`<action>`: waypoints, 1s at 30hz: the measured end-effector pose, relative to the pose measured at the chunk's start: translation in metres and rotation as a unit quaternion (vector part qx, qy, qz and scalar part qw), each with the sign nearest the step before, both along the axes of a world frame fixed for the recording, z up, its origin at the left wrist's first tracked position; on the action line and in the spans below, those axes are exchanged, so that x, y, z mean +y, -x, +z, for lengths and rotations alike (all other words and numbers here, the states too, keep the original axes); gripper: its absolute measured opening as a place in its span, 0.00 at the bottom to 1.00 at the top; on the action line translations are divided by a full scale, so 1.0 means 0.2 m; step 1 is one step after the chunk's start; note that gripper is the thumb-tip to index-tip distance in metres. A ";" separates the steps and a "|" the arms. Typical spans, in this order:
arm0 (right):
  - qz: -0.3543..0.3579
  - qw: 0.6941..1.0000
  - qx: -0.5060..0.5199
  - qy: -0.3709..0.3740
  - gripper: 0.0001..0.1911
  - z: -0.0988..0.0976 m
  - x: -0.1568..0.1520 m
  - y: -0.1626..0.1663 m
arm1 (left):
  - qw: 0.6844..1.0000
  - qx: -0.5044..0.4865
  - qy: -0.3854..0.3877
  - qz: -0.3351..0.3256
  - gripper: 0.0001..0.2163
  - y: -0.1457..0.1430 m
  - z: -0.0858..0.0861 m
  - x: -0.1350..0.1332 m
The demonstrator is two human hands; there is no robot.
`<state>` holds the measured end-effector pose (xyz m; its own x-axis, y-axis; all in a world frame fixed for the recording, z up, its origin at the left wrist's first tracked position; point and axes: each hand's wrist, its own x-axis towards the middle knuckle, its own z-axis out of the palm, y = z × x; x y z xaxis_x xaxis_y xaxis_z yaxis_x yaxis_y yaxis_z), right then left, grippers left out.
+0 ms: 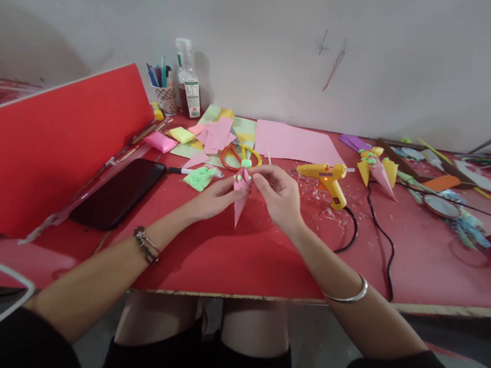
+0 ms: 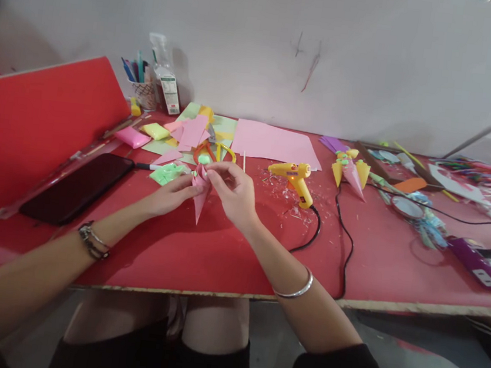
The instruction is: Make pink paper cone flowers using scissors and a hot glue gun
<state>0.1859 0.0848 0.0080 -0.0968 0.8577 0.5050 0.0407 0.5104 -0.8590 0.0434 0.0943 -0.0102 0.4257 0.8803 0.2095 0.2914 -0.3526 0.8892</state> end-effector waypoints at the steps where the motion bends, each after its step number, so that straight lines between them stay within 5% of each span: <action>1: -0.001 1.000 0.003 0.004 0.03 0.00 0.00 0.00 | 1.000 0.000 0.000 -0.001 0.14 0.00 0.00 0.00; 30: 0.055 0.996 0.031 0.063 0.11 -0.01 0.02 -0.01 | 0.998 -0.060 0.005 -0.029 0.12 -0.01 0.00 0.00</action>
<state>0.1869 0.0878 0.0061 -0.1647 0.9006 0.4023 -0.0650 0.3970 -0.9155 0.0447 0.0936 -0.0100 0.4481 0.8572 0.2539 0.1627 -0.3575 0.9196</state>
